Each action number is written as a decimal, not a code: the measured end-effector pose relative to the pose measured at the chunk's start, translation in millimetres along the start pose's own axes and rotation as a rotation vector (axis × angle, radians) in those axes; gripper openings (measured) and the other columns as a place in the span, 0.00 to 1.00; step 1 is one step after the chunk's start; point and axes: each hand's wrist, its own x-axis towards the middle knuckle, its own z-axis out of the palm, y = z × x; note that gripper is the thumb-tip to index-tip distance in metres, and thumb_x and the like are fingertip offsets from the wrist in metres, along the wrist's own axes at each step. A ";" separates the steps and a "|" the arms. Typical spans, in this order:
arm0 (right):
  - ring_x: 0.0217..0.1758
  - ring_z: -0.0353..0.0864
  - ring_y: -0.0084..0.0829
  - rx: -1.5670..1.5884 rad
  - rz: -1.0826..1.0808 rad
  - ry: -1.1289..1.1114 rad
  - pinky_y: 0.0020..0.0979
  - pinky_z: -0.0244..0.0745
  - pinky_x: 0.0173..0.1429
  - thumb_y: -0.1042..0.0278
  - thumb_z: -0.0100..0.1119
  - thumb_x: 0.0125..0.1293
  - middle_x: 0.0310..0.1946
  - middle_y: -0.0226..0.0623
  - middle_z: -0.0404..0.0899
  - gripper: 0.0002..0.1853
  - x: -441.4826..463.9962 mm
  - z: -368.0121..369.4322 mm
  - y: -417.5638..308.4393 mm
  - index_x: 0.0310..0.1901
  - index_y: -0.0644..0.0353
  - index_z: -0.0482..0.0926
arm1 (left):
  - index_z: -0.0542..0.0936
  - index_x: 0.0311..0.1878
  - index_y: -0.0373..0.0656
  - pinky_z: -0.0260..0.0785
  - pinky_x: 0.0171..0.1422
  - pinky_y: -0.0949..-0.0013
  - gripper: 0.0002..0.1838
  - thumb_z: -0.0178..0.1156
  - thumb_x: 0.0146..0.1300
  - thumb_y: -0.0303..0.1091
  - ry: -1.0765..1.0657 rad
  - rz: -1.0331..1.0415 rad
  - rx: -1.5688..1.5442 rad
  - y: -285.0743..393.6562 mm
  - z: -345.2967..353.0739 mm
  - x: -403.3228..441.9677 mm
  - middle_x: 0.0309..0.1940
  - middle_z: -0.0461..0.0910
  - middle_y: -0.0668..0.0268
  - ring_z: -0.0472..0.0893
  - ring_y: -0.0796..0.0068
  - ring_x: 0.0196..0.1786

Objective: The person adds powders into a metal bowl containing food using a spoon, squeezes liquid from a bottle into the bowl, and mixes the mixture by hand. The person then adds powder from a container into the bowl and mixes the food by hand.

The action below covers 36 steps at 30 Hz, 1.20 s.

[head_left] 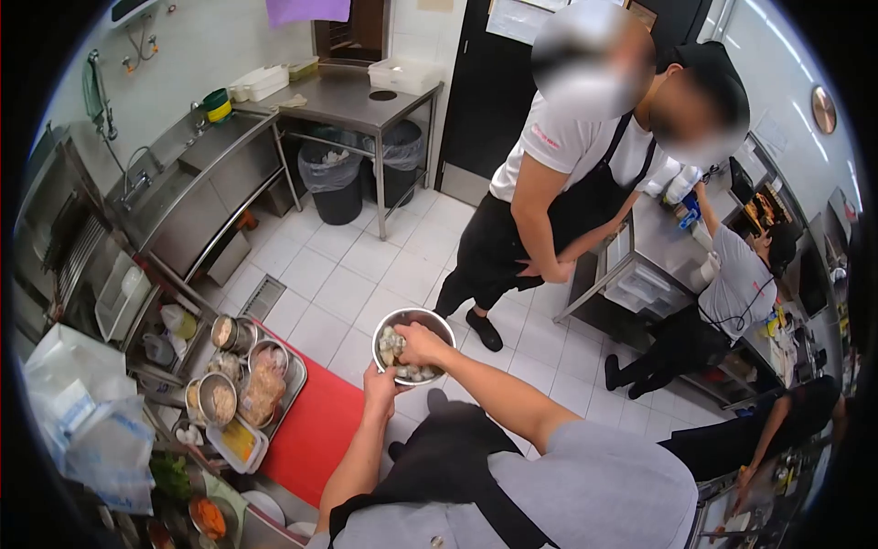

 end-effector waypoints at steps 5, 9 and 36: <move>0.57 0.77 0.56 -0.161 -0.105 0.077 0.48 0.74 0.60 0.73 0.66 0.49 0.55 0.53 0.72 0.28 28.5 -24.1 27.7 0.56 0.56 0.77 | 0.70 0.62 0.35 0.87 0.39 0.55 0.22 0.47 0.64 0.19 -0.036 -0.044 -0.027 5.8 25.2 55.0 0.51 0.79 0.52 0.85 0.57 0.45; 0.61 0.72 0.60 -0.161 -0.162 -0.064 0.48 0.71 0.65 0.65 0.72 0.46 0.61 0.52 0.68 0.37 54.8 -86.9 51.9 0.62 0.54 0.73 | 0.72 0.60 0.36 0.86 0.38 0.58 0.19 0.49 0.65 0.21 -0.051 -0.044 -0.042 33.2 61.7 97.6 0.49 0.81 0.53 0.86 0.60 0.43; 0.60 0.75 0.54 -0.192 -0.166 0.001 0.47 0.71 0.65 0.80 0.56 0.54 0.57 0.48 0.74 0.21 374.7 -196.6 31.5 0.52 0.57 0.80 | 0.68 0.64 0.37 0.86 0.39 0.65 0.22 0.48 0.66 0.20 -0.018 -0.004 -0.055 219.6 71.8 352.9 0.46 0.81 0.53 0.86 0.64 0.39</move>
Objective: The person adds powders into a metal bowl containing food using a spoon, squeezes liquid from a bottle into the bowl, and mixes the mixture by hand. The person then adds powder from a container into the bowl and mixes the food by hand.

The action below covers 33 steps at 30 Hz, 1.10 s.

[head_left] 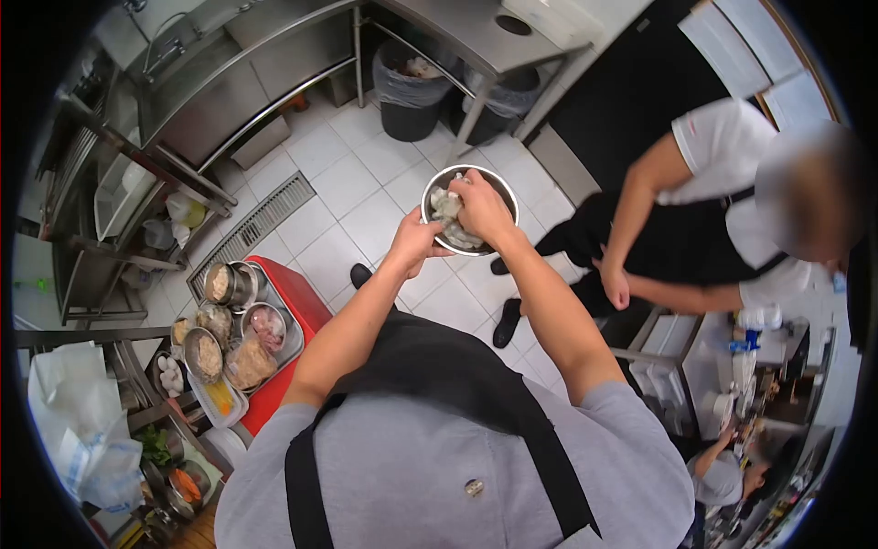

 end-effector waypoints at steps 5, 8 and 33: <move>0.61 0.76 0.50 0.143 -0.402 -0.134 0.42 0.71 0.66 0.72 0.62 0.53 0.58 0.48 0.75 0.25 98.7 -31.1 -56.6 0.57 0.56 0.79 | 0.66 0.65 0.38 0.85 0.35 0.63 0.24 0.48 0.64 0.19 0.094 0.034 -0.097 70.0 -72.3 44.1 0.47 0.80 0.52 0.86 0.62 0.36; 0.62 0.75 0.51 0.178 -0.219 -0.069 0.42 0.72 0.66 0.65 0.70 0.50 0.59 0.50 0.75 0.31 165.7 -8.3 -83.6 0.59 0.59 0.77 | 0.65 0.67 0.38 0.86 0.34 0.63 0.26 0.48 0.64 0.18 0.104 0.158 -0.094 102.4 -117.5 66.0 0.48 0.80 0.51 0.86 0.62 0.37; 0.66 0.69 0.56 -0.069 -1.039 -0.585 0.46 0.71 0.67 0.73 0.68 0.50 0.66 0.52 0.64 0.34 551.4 137.3 -401.7 0.63 0.50 0.75 | 0.66 0.64 0.43 0.84 0.38 0.64 0.23 0.50 0.66 0.21 0.757 0.372 -0.446 294.3 -450.6 144.7 0.50 0.80 0.58 0.85 0.66 0.42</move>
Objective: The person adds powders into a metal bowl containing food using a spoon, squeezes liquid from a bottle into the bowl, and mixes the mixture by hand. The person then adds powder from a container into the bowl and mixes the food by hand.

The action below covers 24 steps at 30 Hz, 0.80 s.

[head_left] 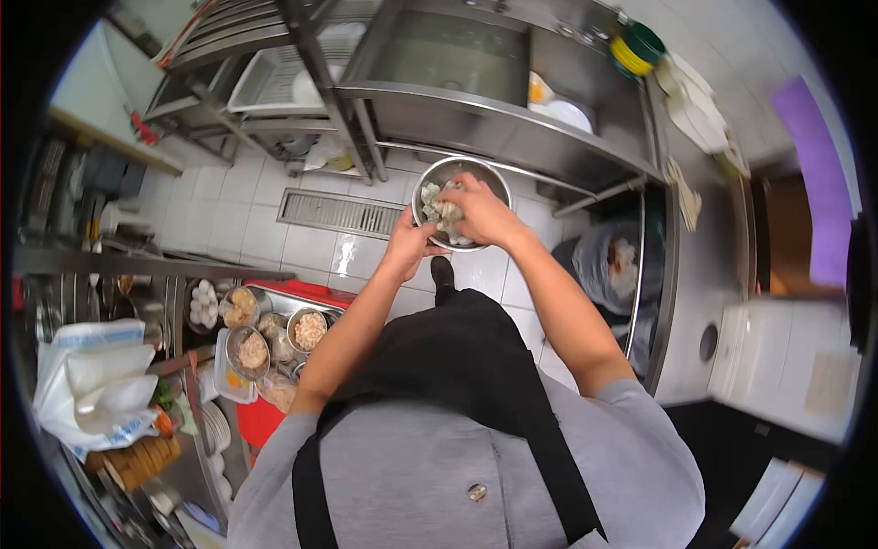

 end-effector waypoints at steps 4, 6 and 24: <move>0.61 0.74 0.58 -0.015 0.008 -0.052 0.47 0.73 0.64 0.68 0.73 0.47 0.66 0.53 0.63 0.42 66.1 -35.8 5.6 0.68 0.50 0.67 | 0.66 0.66 0.43 0.84 0.38 0.63 0.24 0.50 0.66 0.20 0.156 0.106 -0.102 26.7 -16.9 36.4 0.51 0.79 0.58 0.86 0.64 0.42; 0.58 0.76 0.59 0.019 -0.034 -0.139 0.47 0.74 0.62 0.67 0.74 0.47 0.65 0.55 0.64 0.42 111.0 -25.0 8.5 0.67 0.50 0.67 | 0.66 0.66 0.42 0.84 0.38 0.63 0.24 0.50 0.66 0.20 0.196 0.146 -0.129 35.2 -28.0 47.6 0.51 0.79 0.57 0.86 0.64 0.42; 0.55 0.76 0.63 -0.062 -0.485 -0.524 0.52 0.74 0.60 0.69 0.71 0.47 0.61 0.60 0.67 0.31 343.9 91.1 -159.2 0.57 0.51 0.75 | 0.63 0.69 0.40 0.87 0.39 0.61 0.28 0.51 0.64 0.19 0.707 0.449 -0.430 99.0 -195.0 15.9 0.50 0.79 0.55 0.86 0.64 0.42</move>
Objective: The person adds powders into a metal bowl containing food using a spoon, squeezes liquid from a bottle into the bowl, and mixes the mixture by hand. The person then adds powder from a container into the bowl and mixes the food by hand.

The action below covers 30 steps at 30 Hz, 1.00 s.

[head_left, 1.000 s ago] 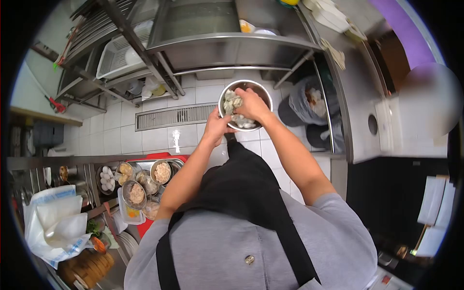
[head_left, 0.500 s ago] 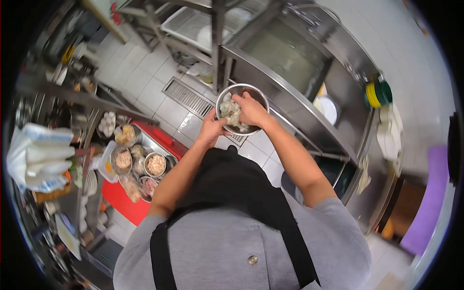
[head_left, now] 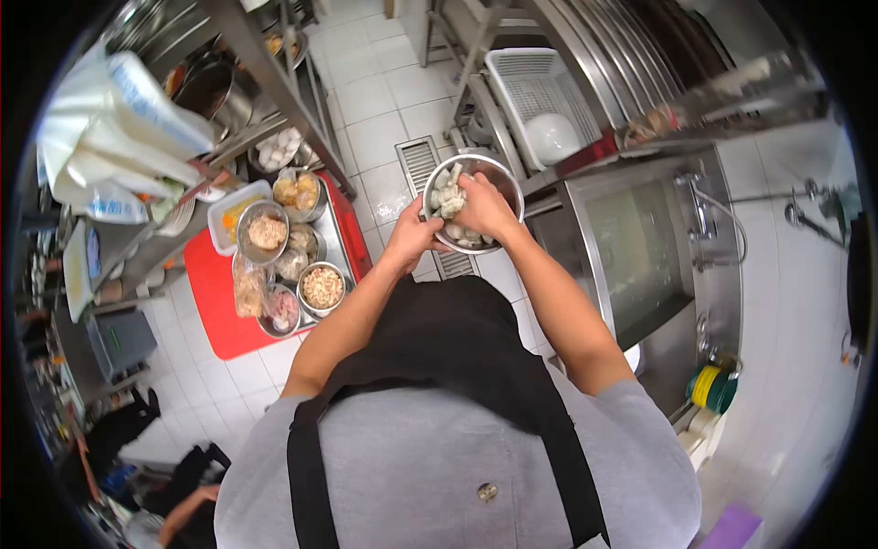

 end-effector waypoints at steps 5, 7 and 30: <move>0.52 0.77 0.61 -0.255 -0.313 0.121 0.49 0.76 0.60 0.77 0.62 0.51 0.64 0.54 0.67 0.24 33.7 3.1 -34.1 0.53 0.53 0.79 | 0.61 0.70 0.41 0.87 0.39 0.61 0.29 0.50 0.64 0.19 0.192 0.024 -0.144 16.7 -16.5 -1.5 0.52 0.78 0.55 0.86 0.64 0.44; 0.53 0.79 0.56 -0.240 -0.681 0.010 0.45 0.77 0.59 0.73 0.64 0.53 0.62 0.49 0.72 0.24 36.7 -12.4 -43.1 0.55 0.52 0.80 | 0.62 0.69 0.41 0.87 0.40 0.61 0.29 0.50 0.64 0.18 0.261 0.046 -0.211 18.5 -23.8 -2.0 0.52 0.78 0.55 0.85 0.64 0.46; 0.57 0.74 0.60 -0.127 -0.521 -0.275 0.48 0.73 0.58 0.70 0.69 0.50 0.61 0.52 0.68 0.27 -31.6 -22.7 -68.9 0.56 0.57 0.77 | 0.64 0.69 0.40 0.87 0.38 0.55 0.31 0.53 0.61 0.19 0.289 0.071 -0.212 -31.6 -20.3 -64.4 0.50 0.79 0.53 0.86 0.58 0.41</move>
